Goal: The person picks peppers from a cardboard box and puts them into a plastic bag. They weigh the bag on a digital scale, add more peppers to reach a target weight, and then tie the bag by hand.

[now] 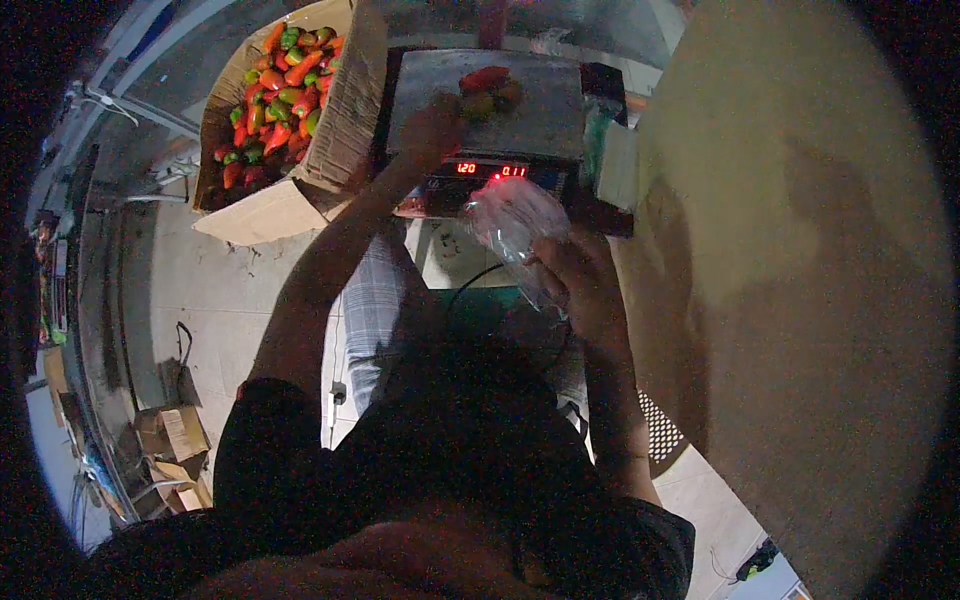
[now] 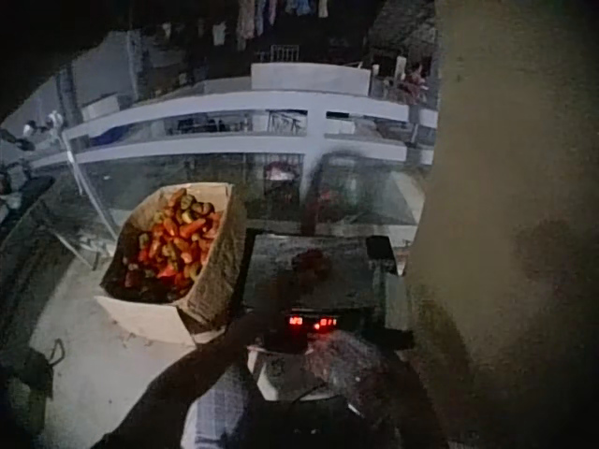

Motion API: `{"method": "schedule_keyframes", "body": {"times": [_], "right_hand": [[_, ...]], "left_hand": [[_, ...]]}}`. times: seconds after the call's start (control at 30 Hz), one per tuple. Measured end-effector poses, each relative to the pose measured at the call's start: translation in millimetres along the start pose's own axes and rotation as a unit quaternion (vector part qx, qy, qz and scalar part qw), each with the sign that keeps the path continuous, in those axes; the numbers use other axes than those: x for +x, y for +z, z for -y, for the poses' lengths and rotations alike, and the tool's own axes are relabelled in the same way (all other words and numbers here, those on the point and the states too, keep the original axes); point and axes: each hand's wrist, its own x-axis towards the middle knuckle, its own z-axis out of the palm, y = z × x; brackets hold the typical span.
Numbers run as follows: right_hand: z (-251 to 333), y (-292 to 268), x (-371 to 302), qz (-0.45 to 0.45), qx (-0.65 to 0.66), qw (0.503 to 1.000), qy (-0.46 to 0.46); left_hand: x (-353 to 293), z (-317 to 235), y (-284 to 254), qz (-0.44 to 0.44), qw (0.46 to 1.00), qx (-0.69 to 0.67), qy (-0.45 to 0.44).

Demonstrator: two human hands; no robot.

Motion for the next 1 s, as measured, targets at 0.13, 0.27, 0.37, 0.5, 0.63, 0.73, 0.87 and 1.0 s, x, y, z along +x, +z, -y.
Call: {"method": "schedule_keyframes", "body": {"times": [0.13, 0.27, 0.37, 0.5, 0.63, 0.73, 0.87, 1.0], "right_hand": [[-11.9, -10.2, 5.2, 0.022, -0.011, 1.000, -0.016], [-11.4, -9.9, 4.8, 0.013, 0.011, 1.000, -0.003], [-12.2, -13.3, 1.4, -0.023, 0.000, 1.000, 0.003], [-5.1, -15.6, 0.4, -0.079, 0.016, 0.997, -0.014], [-3.0, -28.4, 2.4, -0.074, 0.008, 0.997, -0.017], [-17.2, -40.8, 7.1, -0.069, 0.001, 0.997, -0.019], [-9.9, -39.0, 6.9, -0.087, 0.015, 0.996, -0.013], [-6.2, -27.1, 9.1, -0.130, 0.052, 0.989, -0.040]], "left_hand": [[-1.1, -9.2, -1.4, -0.114, 0.989, -0.034, 0.083], [12.6, 2.2, -5.5, -0.026, 0.999, -0.002, 0.029], [23.2, 30.2, -25.2, 0.057, 0.996, -0.032, -0.053], [55.5, 43.5, -11.0, -0.045, 0.997, 0.031, -0.051], [55.9, 17.7, 15.4, -0.372, 0.927, -0.048, -0.021], [-1.6, -3.3, 50.2, -0.272, 0.939, -0.005, 0.212], [-28.0, -16.1, 55.5, -0.101, 0.967, 0.068, 0.226], [-37.8, -16.3, 68.8, -0.174, 0.956, 0.098, 0.215]]}}
